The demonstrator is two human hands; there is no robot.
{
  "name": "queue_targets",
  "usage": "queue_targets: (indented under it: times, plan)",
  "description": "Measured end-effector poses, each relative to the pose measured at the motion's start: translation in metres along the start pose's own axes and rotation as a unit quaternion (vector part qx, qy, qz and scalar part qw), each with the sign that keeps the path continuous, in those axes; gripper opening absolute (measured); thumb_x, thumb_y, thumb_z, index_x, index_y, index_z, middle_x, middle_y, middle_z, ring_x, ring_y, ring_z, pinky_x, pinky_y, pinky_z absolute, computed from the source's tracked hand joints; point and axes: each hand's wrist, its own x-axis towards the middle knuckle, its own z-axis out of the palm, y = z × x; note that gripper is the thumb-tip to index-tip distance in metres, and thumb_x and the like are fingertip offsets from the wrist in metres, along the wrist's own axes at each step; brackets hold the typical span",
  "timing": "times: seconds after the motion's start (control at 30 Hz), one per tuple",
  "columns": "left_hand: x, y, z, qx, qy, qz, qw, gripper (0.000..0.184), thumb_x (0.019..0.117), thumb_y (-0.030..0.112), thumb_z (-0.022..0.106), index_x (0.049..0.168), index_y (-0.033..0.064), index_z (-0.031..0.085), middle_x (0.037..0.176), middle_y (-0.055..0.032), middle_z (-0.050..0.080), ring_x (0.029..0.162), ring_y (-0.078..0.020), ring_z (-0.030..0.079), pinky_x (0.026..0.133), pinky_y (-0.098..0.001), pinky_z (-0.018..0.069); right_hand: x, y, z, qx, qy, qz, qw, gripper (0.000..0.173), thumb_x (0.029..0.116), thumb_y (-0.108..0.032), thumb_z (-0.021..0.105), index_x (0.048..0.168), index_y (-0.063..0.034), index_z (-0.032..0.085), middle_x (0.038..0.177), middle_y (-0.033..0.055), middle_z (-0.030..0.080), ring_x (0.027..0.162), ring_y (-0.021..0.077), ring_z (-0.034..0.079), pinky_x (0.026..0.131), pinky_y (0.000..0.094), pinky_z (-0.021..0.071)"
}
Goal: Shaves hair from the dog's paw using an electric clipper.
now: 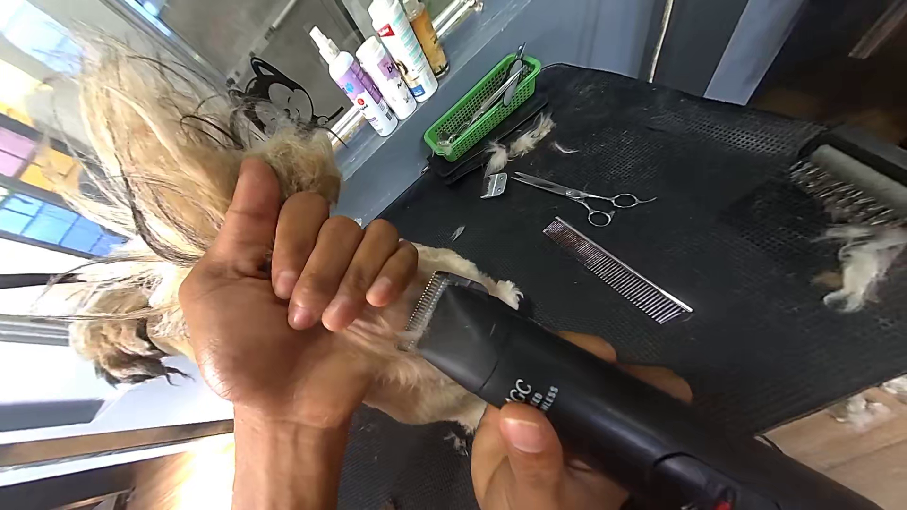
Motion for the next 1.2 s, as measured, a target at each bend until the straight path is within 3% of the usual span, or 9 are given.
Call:
queue_targets:
  times: [0.17,0.37,0.53,0.7,0.93,1.03,1.13,1.2]
  plan:
    - [0.001,0.001,-0.001,0.004,-0.007,-0.002,1.000,0.067,0.1079,0.052,0.006,0.065,0.0134,0.042,0.051,0.0032,0.029,0.046,-0.0111,0.036,0.051,-0.0260,0.0379,-0.003,0.001,-0.010,-0.033,0.031,0.002,0.999,0.035,0.0842,-0.014,0.084,0.109,-0.0148,0.060,0.101,0.0003,0.070,0.098,0.0101,0.070,0.089,0.0277,0.0603]
    - [-0.001,0.001,0.000,0.013,0.000,0.000,1.000,0.069,0.1074,0.055,0.006,0.066,0.0134,0.043,0.051,0.0038,0.030,0.045,-0.0099,0.035,0.051,-0.0242,0.0378,0.000,-0.005,0.007,0.010,0.028,0.028,0.999,0.030,0.0872,-0.013,0.081,0.112,-0.0145,0.065,0.100,0.0002,0.073,0.096,0.0083,0.071,0.088,0.0264,0.0601]
    - [-0.001,0.002,0.001,0.016,0.004,0.005,1.000,0.067,0.1074,0.054,0.006,0.067,0.0144,0.042,0.051,0.0038,0.029,0.045,-0.0103,0.035,0.051,-0.0250,0.0371,-0.006,-0.007,-0.001,-0.039,0.049,0.014,0.998,0.032,0.0846,-0.015,0.084,0.106,-0.0138,0.060,0.097,-0.0002,0.070,0.094,0.0087,0.071,0.086,0.0262,0.0605]
    - [-0.001,0.001,0.000,0.013,0.000,0.006,1.000,0.068,0.1068,0.055,0.004,0.067,0.0142,0.042,0.052,0.0039,0.029,0.046,-0.0098,0.035,0.051,-0.0243,0.0376,-0.003,-0.009,0.012,0.002,0.026,0.030,0.999,0.029,0.0880,-0.013,0.080,0.112,-0.0154,0.065,0.101,-0.0009,0.073,0.097,0.0081,0.071,0.089,0.0267,0.0599]
    - [-0.002,0.003,-0.001,0.004,-0.006,-0.001,1.000,0.066,0.1065,0.054,0.004,0.070,0.0145,0.043,0.053,0.0040,0.028,0.047,-0.0098,0.034,0.051,-0.0249,0.0367,-0.005,-0.015,0.013,-0.023,0.070,0.059,0.996,0.029,0.0838,-0.013,0.084,0.106,-0.0121,0.065,0.091,0.0009,0.071,0.088,0.0080,0.071,0.082,0.0261,0.0617]
    - [-0.003,0.004,-0.001,0.016,0.002,0.006,1.000,0.068,0.1069,0.055,0.004,0.068,0.0143,0.042,0.052,0.0035,0.029,0.046,-0.0101,0.035,0.051,-0.0247,0.0378,0.004,-0.023,0.021,0.029,0.098,0.110,0.989,0.030,0.0830,-0.009,0.083,0.107,-0.0102,0.066,0.092,0.0048,0.074,0.086,0.0125,0.074,0.077,0.0314,0.0639]
    - [-0.002,0.005,-0.002,0.007,-0.010,0.004,1.000,0.067,0.1065,0.055,0.003,0.070,0.0144,0.043,0.053,0.0041,0.029,0.046,-0.0100,0.034,0.050,-0.0245,0.0364,0.015,-0.032,0.014,-0.007,0.132,0.146,0.980,0.037,0.0803,-0.012,0.086,0.111,-0.0129,0.065,0.093,0.0030,0.074,0.087,0.0149,0.075,0.077,0.0375,0.0660]
    - [-0.002,0.005,-0.002,0.003,-0.009,0.003,1.000,0.066,0.1069,0.054,0.005,0.071,0.0146,0.043,0.053,0.0042,0.029,0.046,-0.0096,0.034,0.050,-0.0242,0.0357,0.017,-0.037,0.008,-0.039,0.132,0.148,0.979,0.041,0.0782,-0.011,0.087,0.112,-0.0125,0.064,0.094,0.0021,0.075,0.088,0.0146,0.075,0.078,0.0366,0.0663]
